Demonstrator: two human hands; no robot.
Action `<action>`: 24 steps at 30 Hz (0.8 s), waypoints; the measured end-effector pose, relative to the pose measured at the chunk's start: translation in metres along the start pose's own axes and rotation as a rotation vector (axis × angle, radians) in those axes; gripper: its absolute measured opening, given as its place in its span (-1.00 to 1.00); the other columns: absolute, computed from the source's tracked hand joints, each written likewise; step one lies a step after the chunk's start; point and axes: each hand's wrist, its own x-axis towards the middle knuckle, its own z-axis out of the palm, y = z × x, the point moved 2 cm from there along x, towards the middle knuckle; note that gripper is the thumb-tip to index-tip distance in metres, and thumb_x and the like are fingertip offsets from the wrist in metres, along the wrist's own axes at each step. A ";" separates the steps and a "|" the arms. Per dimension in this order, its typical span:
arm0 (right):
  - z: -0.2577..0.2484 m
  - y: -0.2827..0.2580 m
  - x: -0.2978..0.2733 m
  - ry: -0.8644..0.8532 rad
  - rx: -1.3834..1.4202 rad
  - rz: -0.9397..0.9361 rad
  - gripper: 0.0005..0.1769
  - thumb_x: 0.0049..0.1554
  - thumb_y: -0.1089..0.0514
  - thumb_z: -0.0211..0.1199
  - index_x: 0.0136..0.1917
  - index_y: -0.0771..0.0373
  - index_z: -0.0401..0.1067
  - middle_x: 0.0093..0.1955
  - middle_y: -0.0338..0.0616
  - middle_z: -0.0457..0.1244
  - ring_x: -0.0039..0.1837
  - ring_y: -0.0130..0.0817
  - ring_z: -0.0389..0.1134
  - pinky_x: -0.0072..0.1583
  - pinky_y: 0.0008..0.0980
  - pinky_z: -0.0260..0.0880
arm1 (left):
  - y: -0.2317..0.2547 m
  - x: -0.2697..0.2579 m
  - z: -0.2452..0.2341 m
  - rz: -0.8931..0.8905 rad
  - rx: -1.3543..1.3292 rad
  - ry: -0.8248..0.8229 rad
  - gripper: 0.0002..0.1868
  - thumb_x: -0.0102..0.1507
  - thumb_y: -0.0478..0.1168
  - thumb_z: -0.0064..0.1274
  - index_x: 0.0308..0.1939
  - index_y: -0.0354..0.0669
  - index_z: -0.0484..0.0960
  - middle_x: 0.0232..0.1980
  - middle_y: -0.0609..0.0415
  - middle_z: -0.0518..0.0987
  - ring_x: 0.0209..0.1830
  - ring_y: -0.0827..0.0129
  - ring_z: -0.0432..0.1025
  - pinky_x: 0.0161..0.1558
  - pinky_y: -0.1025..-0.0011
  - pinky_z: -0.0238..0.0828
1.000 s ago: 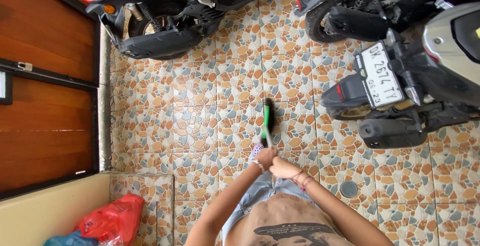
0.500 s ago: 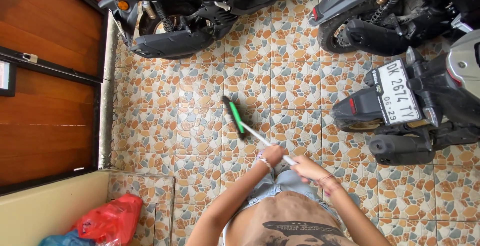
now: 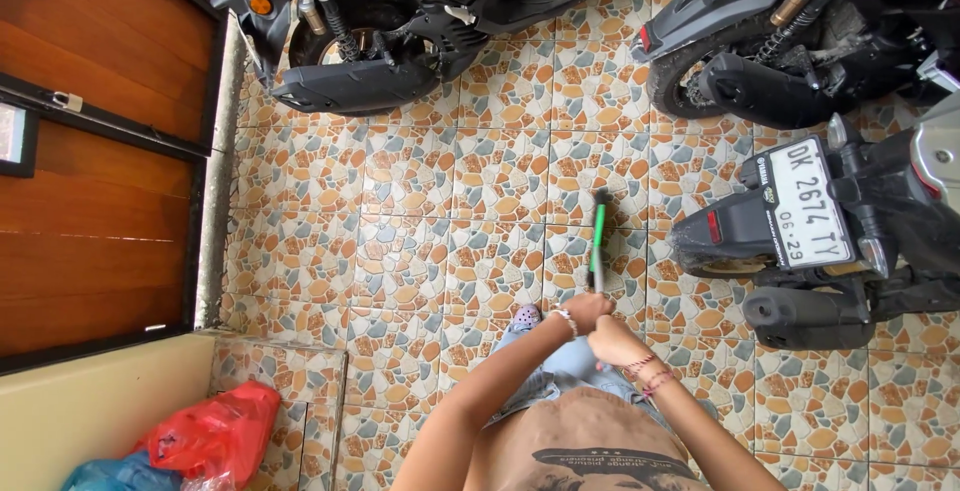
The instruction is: The person sweeps a tiled floor with a green broom in a garage area. They move around two parked motorcycles, sweeping along walls and between the vehicles.
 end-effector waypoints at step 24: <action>-0.147 -0.053 -0.046 -0.066 0.526 0.043 -0.79 0.06 0.33 0.07 -0.12 0.50 0.49 -0.48 -0.22 0.02 -0.63 -0.53 0.10 -0.55 -0.58 0.08 | -0.055 0.043 -0.011 -0.301 0.147 0.204 -0.78 0.08 -0.25 0.20 -0.23 -0.23 0.59 -0.34 -0.11 0.62 -0.34 -0.04 0.64 -0.37 0.21 0.65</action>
